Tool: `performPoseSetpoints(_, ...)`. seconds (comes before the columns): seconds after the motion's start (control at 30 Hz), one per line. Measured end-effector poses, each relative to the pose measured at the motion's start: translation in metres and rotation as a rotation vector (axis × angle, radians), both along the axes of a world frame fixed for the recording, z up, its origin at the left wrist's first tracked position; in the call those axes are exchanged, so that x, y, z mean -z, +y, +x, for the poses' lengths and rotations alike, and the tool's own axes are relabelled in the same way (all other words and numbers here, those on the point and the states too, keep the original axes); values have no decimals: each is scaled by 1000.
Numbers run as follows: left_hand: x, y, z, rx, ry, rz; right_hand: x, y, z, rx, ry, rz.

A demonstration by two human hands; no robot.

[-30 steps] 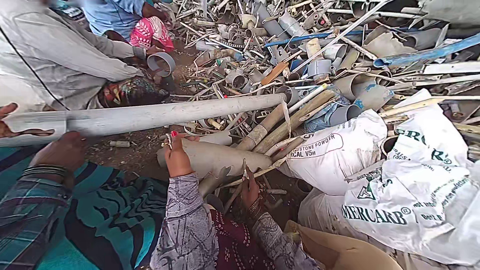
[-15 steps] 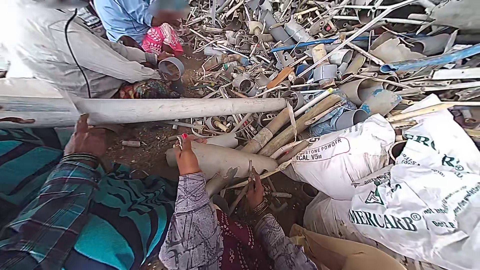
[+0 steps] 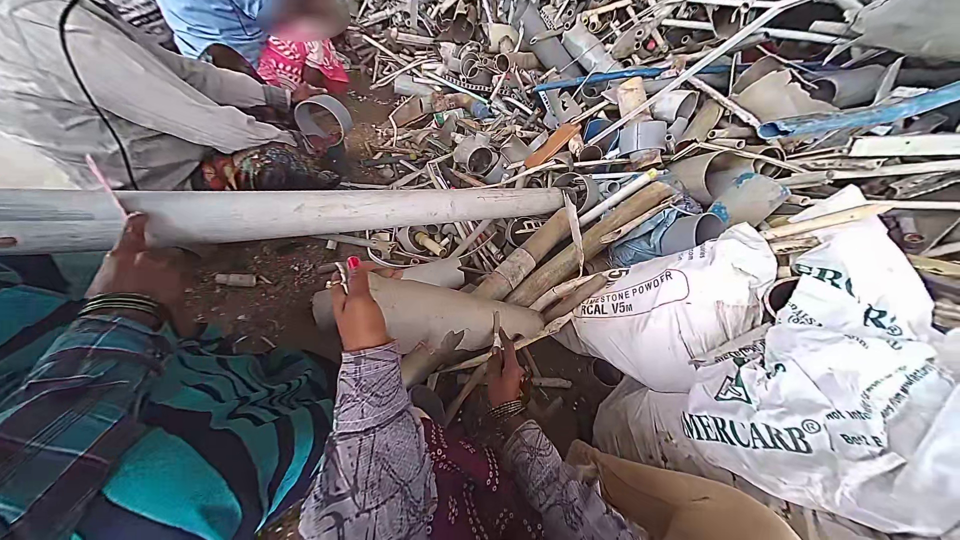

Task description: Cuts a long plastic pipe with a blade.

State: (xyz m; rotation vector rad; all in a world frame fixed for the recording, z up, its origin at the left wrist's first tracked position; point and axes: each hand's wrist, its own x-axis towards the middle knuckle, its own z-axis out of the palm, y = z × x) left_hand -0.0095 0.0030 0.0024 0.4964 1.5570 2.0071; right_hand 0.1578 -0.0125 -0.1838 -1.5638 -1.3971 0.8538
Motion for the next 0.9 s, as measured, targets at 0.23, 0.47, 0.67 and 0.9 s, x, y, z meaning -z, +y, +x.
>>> performPoseSetpoints(0.23, 0, -5, -3, -29, -58, -6, 15, 17, 6, 86, 20, -189)
performPoseSetpoints(0.47, 11, 0, -5, 8, -7, 2, 20, 13, 19, 104, 31, -222)
performPoseSetpoints(0.67, -29, -11, 9, 41, 33, -82, 9, -2, 8, -42, -3, -35)
performPoseSetpoints(0.9, -4, -4, -2, -19, -25, -51, 24, 4, 7, 62, 55, -82)
